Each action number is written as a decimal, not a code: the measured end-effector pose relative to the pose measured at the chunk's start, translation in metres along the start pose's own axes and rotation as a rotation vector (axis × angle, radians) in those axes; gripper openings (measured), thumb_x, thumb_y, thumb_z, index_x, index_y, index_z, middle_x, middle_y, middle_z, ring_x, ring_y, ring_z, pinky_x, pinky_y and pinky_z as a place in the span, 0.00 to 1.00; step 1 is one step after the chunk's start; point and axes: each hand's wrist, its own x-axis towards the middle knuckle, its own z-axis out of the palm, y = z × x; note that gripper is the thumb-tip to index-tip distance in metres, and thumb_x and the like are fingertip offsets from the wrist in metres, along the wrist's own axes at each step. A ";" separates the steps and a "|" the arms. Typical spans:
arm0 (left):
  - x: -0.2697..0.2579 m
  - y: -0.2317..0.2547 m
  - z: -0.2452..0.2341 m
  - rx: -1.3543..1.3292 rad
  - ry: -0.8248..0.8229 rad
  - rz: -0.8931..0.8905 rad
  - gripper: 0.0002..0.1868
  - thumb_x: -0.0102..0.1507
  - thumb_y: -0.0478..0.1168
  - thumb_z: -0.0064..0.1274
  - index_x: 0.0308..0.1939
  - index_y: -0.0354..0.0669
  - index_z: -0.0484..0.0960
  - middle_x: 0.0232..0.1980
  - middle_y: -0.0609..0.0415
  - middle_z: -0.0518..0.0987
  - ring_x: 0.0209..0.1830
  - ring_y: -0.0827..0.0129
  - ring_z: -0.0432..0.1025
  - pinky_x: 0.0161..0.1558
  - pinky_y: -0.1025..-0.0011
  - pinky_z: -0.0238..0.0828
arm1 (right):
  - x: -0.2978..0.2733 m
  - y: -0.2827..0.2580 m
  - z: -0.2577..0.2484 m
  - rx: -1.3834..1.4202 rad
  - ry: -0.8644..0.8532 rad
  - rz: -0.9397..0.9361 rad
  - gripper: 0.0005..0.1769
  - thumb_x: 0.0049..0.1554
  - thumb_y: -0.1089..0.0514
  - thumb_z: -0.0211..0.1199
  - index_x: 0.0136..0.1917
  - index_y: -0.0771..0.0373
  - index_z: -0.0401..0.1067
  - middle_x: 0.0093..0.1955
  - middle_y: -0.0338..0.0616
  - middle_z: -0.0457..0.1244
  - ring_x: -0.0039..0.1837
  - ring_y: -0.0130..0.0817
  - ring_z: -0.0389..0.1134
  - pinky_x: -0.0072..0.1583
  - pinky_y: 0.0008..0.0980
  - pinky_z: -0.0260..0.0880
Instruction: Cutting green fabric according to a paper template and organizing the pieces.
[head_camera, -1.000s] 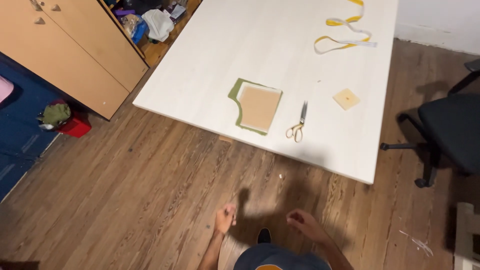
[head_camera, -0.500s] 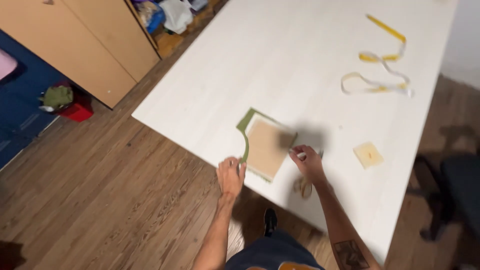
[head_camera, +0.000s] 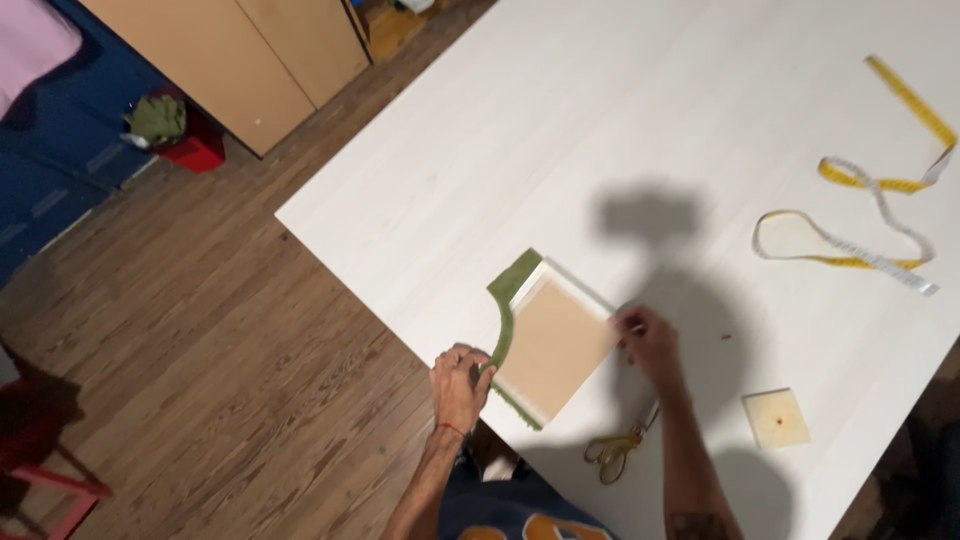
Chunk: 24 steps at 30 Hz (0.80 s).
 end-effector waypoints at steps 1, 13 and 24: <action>0.001 0.003 -0.003 -0.003 -0.028 -0.016 0.09 0.59 0.40 0.66 0.42 0.46 0.87 0.50 0.55 0.78 0.54 0.58 0.67 0.58 0.58 0.61 | 0.008 0.017 -0.005 0.119 -0.032 0.051 0.07 0.62 0.57 0.61 0.49 0.63 0.75 0.38 0.44 0.70 0.35 0.30 0.72 0.30 0.31 0.69; 0.013 0.000 -0.016 0.165 -0.132 0.136 0.14 0.56 0.45 0.68 0.39 0.43 0.84 0.47 0.51 0.75 0.50 0.58 0.67 0.52 0.57 0.63 | 0.026 -0.016 -0.084 0.456 0.478 0.314 0.15 0.66 0.51 0.60 0.58 0.59 0.59 0.41 0.48 0.69 0.36 0.37 0.73 0.29 0.34 0.67; 0.122 -0.070 -0.071 0.024 0.001 0.190 0.13 0.58 0.38 0.64 0.47 0.43 0.85 0.52 0.48 0.80 0.53 0.55 0.72 0.59 0.53 0.71 | -0.072 -0.111 0.062 -0.287 -0.176 -0.411 0.24 0.49 0.51 0.75 0.56 0.62 0.74 0.60 0.47 0.66 0.61 0.39 0.68 0.59 0.39 0.71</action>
